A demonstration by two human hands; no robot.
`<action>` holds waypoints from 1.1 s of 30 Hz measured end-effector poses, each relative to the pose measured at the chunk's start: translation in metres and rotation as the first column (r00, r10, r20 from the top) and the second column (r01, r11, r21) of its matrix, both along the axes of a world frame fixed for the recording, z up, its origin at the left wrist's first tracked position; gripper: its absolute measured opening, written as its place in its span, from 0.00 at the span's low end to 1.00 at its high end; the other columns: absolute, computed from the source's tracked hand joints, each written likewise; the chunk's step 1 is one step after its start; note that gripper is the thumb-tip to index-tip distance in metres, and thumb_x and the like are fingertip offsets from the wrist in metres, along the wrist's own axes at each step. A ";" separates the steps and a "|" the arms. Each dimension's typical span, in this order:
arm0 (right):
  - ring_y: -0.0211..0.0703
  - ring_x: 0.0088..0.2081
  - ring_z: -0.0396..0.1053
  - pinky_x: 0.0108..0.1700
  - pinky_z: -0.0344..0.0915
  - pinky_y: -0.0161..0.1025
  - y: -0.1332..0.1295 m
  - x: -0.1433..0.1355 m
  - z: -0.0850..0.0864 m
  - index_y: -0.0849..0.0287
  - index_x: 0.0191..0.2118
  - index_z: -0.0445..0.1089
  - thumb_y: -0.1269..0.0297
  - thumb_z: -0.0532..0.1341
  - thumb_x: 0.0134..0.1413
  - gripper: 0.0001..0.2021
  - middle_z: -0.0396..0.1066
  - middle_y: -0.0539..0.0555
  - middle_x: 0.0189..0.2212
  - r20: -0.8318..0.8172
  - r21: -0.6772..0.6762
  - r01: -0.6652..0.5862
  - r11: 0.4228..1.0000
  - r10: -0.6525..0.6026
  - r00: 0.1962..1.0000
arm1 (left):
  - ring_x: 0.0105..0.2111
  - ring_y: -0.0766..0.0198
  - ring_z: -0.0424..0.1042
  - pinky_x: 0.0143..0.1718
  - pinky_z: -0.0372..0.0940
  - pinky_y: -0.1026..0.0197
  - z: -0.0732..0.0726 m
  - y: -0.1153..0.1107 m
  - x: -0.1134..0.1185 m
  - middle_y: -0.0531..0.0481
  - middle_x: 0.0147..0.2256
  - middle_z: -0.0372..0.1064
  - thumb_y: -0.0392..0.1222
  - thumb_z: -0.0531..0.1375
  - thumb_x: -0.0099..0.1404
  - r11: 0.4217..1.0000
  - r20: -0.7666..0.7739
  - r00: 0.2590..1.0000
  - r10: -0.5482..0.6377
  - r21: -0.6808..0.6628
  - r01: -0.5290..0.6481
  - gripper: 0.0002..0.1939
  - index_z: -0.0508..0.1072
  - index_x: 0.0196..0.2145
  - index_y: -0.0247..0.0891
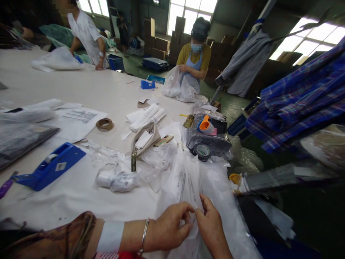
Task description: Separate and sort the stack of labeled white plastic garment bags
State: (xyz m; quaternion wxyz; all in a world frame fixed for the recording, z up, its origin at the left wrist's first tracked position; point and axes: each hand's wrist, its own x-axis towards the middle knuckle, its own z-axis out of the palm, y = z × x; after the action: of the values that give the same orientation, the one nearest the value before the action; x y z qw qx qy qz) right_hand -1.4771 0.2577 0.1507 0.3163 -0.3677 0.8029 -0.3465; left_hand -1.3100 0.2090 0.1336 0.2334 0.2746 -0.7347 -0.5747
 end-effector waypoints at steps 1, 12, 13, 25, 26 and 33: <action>0.53 0.55 0.70 0.56 0.68 0.45 0.000 0.000 0.001 0.63 0.54 0.68 0.61 0.56 0.41 0.30 0.73 0.61 0.53 0.018 0.000 0.003 1.000 -0.003 1.000 | 0.33 0.64 0.69 0.37 0.64 0.61 -0.002 -0.001 -0.001 0.49 0.35 0.71 0.33 0.59 0.56 0.997 -0.015 1.000 -0.015 0.073 0.016 0.21 0.71 0.49 0.37; 0.51 0.51 0.72 0.53 0.69 0.46 0.000 -0.001 0.009 0.60 0.56 0.64 0.67 0.58 0.37 0.33 0.73 0.59 0.51 0.368 0.008 0.047 0.999 -0.047 0.928 | 0.29 0.64 0.71 0.30 0.69 0.58 -0.011 -0.017 -0.009 0.55 0.31 0.63 0.40 0.65 0.50 0.541 -0.157 0.972 0.175 0.840 0.038 0.30 0.58 0.48 0.36; 0.51 0.51 0.71 0.54 0.68 0.47 0.000 -0.001 0.009 0.61 0.56 0.63 0.67 0.59 0.37 0.33 0.73 0.59 0.52 0.373 0.012 0.052 0.999 -0.053 0.926 | 0.31 0.62 0.72 0.31 0.70 0.57 -0.009 -0.015 -0.008 0.55 0.32 0.63 0.41 0.65 0.50 0.512 -0.143 0.974 0.177 0.858 0.033 0.30 0.58 0.48 0.36; 0.58 0.51 0.70 0.54 0.65 0.50 -0.008 0.004 0.007 0.65 0.53 0.66 0.50 0.56 0.47 0.30 0.73 0.66 0.49 -0.256 0.269 -0.067 0.961 0.139 0.957 | 0.24 0.69 0.65 0.26 0.62 0.65 -0.031 0.021 -0.019 0.56 0.27 0.65 0.29 0.61 0.47 0.708 -0.191 0.941 -0.280 0.621 0.337 0.18 0.67 0.37 0.36; 0.56 0.48 0.72 0.52 0.66 0.48 -0.007 0.001 0.006 0.63 0.50 0.68 0.51 0.54 0.49 0.26 0.75 0.64 0.45 -0.269 0.282 -0.076 0.957 0.155 0.951 | 0.25 0.68 0.66 0.27 0.62 0.65 -0.031 0.020 -0.015 0.54 0.28 0.67 0.30 0.62 0.48 0.726 -0.173 0.924 -0.341 0.576 0.376 0.16 0.69 0.38 0.36; 0.56 0.41 0.72 0.43 0.65 0.45 0.010 -0.028 0.017 0.57 0.41 0.69 0.49 0.51 0.50 0.20 0.75 0.59 0.35 -0.426 0.296 0.101 0.950 0.037 0.904 | 0.40 0.59 0.70 0.46 0.64 0.57 -0.051 -0.036 0.022 0.44 0.39 0.71 0.34 0.58 0.57 0.954 0.312 0.906 0.285 -0.007 -0.298 0.14 0.73 0.43 0.33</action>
State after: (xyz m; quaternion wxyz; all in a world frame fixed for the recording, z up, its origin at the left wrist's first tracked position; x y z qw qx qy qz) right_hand -1.5047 0.2680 0.1675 0.1812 -0.3664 0.9030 -0.1320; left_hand -1.2878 0.1730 0.0823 0.1929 0.4727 -0.7008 -0.4981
